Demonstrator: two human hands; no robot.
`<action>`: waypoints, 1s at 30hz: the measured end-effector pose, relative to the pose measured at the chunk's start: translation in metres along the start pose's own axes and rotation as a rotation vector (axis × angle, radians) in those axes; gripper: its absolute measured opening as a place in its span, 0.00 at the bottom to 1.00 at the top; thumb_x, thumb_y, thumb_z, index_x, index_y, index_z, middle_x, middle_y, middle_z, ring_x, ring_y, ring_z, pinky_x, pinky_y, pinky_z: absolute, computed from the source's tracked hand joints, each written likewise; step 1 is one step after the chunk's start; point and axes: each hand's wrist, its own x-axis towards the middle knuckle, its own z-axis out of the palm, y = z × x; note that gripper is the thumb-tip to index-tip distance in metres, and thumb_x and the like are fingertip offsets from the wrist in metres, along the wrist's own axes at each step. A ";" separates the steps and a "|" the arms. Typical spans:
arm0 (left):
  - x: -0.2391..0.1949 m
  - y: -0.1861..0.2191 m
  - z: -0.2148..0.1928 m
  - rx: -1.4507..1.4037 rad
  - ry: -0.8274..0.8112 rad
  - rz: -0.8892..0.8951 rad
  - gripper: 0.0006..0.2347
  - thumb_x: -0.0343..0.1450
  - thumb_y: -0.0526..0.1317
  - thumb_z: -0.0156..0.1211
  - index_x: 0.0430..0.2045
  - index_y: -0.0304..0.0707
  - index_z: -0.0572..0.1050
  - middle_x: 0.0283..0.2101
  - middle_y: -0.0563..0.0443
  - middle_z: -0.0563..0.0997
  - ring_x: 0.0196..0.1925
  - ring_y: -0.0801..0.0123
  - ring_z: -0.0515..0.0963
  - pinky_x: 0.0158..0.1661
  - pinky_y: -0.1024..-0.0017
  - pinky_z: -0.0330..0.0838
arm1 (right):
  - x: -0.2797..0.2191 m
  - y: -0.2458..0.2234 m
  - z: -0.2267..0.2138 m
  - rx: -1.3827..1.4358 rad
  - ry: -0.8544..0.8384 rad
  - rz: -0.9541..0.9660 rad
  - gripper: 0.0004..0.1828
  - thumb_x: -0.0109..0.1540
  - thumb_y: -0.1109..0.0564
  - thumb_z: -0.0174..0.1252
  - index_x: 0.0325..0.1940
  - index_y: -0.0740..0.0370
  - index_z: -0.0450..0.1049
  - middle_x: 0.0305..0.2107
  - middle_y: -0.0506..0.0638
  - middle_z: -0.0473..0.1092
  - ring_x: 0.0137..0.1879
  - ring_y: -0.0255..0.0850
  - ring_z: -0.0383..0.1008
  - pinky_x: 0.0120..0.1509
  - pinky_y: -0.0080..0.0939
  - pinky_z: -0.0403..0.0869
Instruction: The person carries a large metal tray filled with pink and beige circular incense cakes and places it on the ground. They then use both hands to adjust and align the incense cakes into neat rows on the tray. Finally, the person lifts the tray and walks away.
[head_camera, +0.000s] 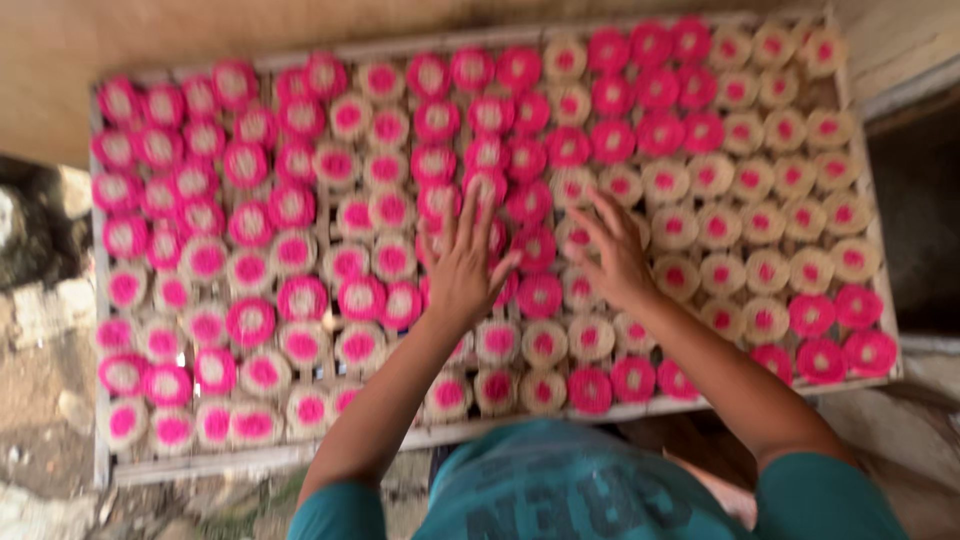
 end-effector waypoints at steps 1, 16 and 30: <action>0.038 0.003 0.008 -0.019 0.018 0.014 0.38 0.73 0.65 0.42 0.77 0.50 0.47 0.80 0.52 0.42 0.82 0.50 0.39 0.70 0.36 0.30 | 0.025 0.019 -0.001 0.010 0.043 0.007 0.28 0.70 0.51 0.60 0.74 0.57 0.66 0.76 0.57 0.51 0.81 0.57 0.51 0.78 0.59 0.61; 0.238 -0.047 0.054 0.353 -0.268 -0.197 0.30 0.78 0.60 0.31 0.75 0.60 0.33 0.78 0.60 0.31 0.79 0.57 0.30 0.71 0.40 0.27 | 0.266 0.143 0.026 -0.456 0.051 0.411 0.37 0.48 0.44 0.75 0.54 0.66 0.73 0.58 0.59 0.66 0.63 0.60 0.64 0.63 0.60 0.67; 0.300 -0.046 0.109 0.372 0.093 0.157 0.16 0.77 0.38 0.56 0.60 0.47 0.74 0.57 0.50 0.79 0.51 0.63 0.83 0.48 0.61 0.76 | 0.197 0.134 0.015 -0.283 0.133 -0.012 0.21 0.59 0.47 0.70 0.47 0.62 0.76 0.43 0.54 0.74 0.53 0.51 0.73 0.61 0.54 0.74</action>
